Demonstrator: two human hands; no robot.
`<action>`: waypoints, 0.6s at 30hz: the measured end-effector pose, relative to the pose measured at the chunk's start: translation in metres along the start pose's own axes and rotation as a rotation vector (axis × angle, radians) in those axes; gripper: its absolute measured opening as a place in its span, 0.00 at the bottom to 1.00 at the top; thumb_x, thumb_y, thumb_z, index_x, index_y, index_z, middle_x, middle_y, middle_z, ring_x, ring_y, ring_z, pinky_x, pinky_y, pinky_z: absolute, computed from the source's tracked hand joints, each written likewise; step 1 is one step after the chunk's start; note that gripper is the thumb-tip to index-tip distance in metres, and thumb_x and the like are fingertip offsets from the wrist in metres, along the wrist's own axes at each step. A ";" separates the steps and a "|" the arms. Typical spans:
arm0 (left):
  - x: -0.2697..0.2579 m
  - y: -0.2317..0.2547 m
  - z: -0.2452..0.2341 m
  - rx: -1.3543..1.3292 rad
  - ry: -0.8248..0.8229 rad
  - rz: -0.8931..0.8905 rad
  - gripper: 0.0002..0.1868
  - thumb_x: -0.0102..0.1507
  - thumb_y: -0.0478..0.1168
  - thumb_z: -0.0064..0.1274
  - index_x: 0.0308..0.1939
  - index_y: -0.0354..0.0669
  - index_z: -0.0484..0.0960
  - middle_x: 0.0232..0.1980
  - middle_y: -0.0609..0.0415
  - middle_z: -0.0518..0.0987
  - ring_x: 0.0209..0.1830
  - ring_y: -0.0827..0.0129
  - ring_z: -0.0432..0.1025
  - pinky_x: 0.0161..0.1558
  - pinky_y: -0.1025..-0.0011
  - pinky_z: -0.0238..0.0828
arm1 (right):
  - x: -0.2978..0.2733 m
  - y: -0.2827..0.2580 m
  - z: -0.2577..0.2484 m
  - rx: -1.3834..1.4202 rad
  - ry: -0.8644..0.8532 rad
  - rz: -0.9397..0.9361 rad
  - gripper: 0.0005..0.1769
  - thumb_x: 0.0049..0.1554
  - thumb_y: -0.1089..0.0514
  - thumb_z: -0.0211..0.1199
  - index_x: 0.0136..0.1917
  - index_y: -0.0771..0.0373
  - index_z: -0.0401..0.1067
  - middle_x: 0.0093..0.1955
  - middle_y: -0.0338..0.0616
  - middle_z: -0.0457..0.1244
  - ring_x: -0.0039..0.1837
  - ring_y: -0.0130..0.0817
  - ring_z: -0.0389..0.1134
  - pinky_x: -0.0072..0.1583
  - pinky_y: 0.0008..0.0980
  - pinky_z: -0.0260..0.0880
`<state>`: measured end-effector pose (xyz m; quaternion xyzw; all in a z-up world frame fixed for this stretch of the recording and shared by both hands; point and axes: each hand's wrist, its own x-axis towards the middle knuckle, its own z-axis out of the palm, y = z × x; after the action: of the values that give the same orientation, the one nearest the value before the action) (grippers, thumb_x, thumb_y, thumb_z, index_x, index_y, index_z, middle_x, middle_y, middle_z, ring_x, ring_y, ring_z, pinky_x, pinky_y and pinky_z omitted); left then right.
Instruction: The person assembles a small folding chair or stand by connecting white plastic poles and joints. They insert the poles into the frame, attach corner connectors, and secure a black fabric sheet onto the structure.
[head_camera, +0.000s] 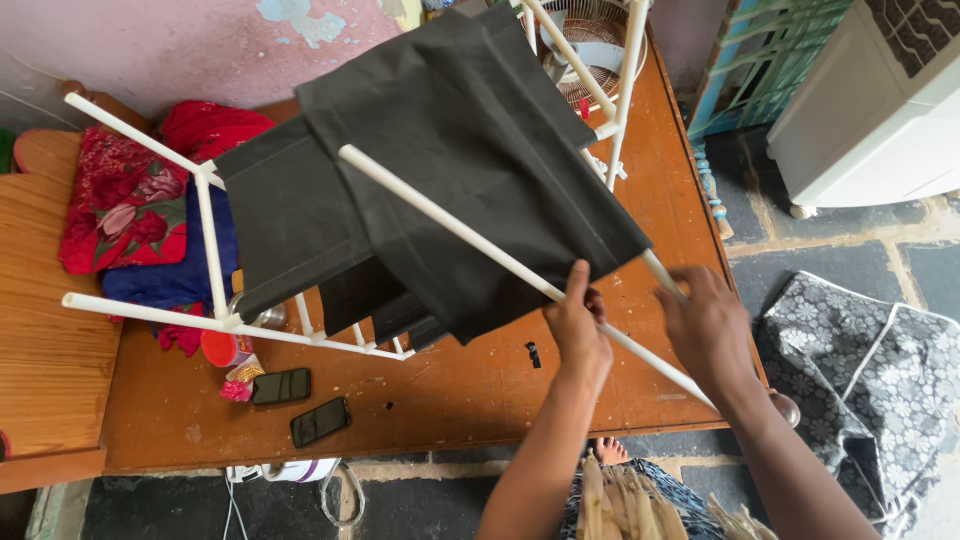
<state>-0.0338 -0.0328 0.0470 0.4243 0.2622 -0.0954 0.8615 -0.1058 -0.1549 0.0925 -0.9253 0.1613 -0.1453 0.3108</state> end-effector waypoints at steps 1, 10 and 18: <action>-0.003 -0.003 0.000 -0.004 -0.006 -0.013 0.20 0.62 0.46 0.66 0.25 0.45 0.71 0.18 0.60 0.67 0.16 0.76 0.62 0.21 0.78 0.54 | 0.006 -0.002 0.004 0.034 0.004 -0.047 0.18 0.60 0.55 0.65 0.60 0.67 0.70 0.57 0.56 0.69 0.47 0.49 0.73 0.48 0.42 0.72; 0.005 0.017 -0.005 -0.108 0.013 -0.079 0.19 0.61 0.49 0.65 0.25 0.48 0.71 0.18 0.60 0.67 0.15 0.76 0.62 0.20 0.76 0.52 | -0.049 0.055 -0.036 0.692 -0.736 0.496 0.26 0.57 0.49 0.61 0.66 0.63 0.72 0.29 0.46 0.68 0.28 0.30 0.66 0.30 0.29 0.61; -0.007 0.015 -0.003 -0.063 0.022 -0.038 0.19 0.61 0.50 0.65 0.26 0.47 0.71 0.18 0.60 0.68 0.15 0.77 0.62 0.20 0.78 0.54 | -0.026 0.026 0.004 0.665 -0.158 0.384 0.19 0.61 0.56 0.61 0.62 0.67 0.70 0.34 0.37 0.59 0.31 0.21 0.55 0.31 0.24 0.53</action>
<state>-0.0347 -0.0217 0.0600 0.3931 0.2823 -0.0987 0.8695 -0.1329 -0.1624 0.0685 -0.7354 0.2510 -0.0570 0.6268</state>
